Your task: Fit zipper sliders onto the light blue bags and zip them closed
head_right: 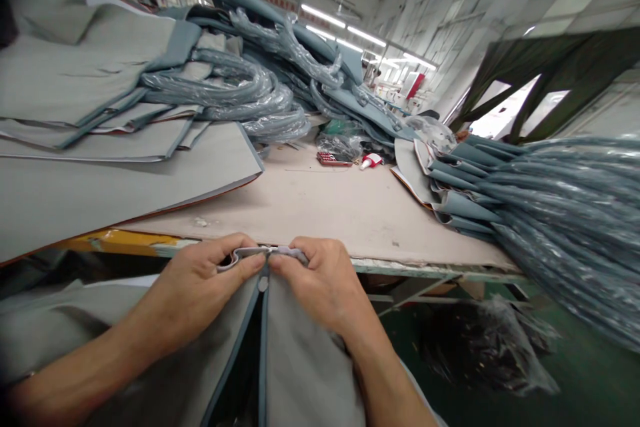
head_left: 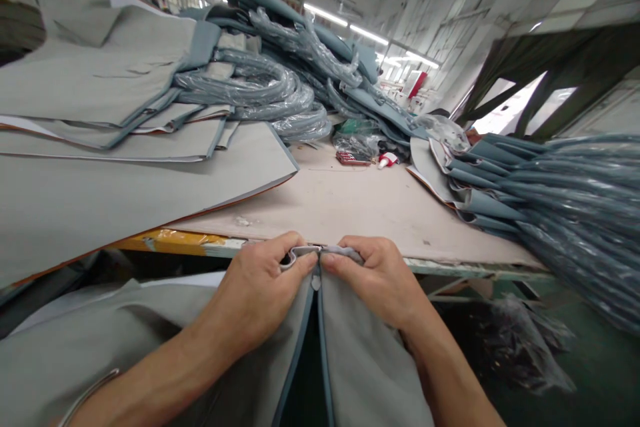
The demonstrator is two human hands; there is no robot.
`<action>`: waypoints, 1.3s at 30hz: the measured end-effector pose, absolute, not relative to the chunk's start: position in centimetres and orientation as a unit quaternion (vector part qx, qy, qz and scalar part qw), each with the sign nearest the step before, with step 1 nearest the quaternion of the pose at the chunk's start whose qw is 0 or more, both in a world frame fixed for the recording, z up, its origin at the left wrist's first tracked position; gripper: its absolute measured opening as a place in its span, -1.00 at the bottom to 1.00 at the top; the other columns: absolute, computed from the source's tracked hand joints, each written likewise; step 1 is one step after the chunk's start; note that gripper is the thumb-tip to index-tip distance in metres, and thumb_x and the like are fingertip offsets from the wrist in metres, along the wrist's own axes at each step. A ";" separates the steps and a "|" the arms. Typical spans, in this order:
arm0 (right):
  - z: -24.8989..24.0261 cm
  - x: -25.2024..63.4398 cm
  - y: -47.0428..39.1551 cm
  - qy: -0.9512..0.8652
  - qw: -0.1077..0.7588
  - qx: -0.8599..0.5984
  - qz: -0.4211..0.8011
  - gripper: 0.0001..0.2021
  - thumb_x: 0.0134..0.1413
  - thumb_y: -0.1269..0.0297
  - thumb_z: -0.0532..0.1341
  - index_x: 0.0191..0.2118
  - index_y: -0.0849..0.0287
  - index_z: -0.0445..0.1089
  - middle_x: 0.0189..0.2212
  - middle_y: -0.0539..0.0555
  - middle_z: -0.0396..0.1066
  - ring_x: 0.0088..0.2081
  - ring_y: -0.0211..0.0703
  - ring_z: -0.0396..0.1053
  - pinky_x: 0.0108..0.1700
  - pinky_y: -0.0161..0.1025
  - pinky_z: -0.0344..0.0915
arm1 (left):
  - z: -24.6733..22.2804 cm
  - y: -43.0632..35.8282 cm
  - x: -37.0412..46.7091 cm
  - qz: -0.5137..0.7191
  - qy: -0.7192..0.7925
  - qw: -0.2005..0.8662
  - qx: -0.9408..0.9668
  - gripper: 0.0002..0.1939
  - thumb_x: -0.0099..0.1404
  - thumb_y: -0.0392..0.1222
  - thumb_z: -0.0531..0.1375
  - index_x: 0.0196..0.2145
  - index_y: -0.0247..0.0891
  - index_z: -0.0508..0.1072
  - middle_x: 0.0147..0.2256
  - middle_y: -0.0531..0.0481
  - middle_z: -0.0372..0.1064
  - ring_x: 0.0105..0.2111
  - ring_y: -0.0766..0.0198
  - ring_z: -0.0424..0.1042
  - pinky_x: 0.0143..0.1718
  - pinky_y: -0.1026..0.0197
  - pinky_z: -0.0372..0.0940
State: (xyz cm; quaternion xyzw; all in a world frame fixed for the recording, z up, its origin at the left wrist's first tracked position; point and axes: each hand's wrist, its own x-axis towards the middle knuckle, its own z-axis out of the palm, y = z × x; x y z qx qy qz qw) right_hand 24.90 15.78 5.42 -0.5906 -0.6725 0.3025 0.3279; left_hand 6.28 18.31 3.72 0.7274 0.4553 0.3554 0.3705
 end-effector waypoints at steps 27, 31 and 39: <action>7.1 30.9 17.1 -0.595 0.362 -0.593 0.403 -0.55 -0.20 -0.04 0.47 -0.42 0.23 0.35 -0.56 -0.04 0.34 -0.57 -0.30 0.23 -0.56 -0.40 0.08 | 11.2 23.7 5.6 0.200 0.347 0.323 0.857 -0.69 -0.05 0.00 0.40 -0.45 -0.31 0.59 -0.60 0.10 0.33 -0.52 0.29 0.26 -0.53 0.33 0.01; 9.5 31.0 14.6 -0.638 0.334 -0.578 0.385 -0.60 -0.18 0.03 0.48 -0.39 0.25 0.42 -0.52 -0.05 0.35 -0.49 -0.29 0.26 -0.51 -0.43 0.12 | 12.3 20.9 4.6 0.126 0.312 0.404 0.851 -0.70 0.07 0.02 0.32 -0.41 -0.31 0.59 -0.55 0.07 0.37 -0.54 0.31 0.25 -0.54 0.33 0.04; 8.6 35.5 6.2 -0.633 0.162 -0.589 0.475 -0.60 -0.41 0.09 0.51 -0.44 0.31 0.53 -0.52 -0.04 0.39 -0.45 -0.25 0.27 -0.36 -0.34 0.26 | 16.9 12.1 2.3 0.050 0.251 0.368 0.894 -0.70 0.18 -0.03 0.29 -0.56 -0.27 0.43 -0.61 0.16 0.09 -0.55 0.38 0.11 -0.54 0.36 -0.01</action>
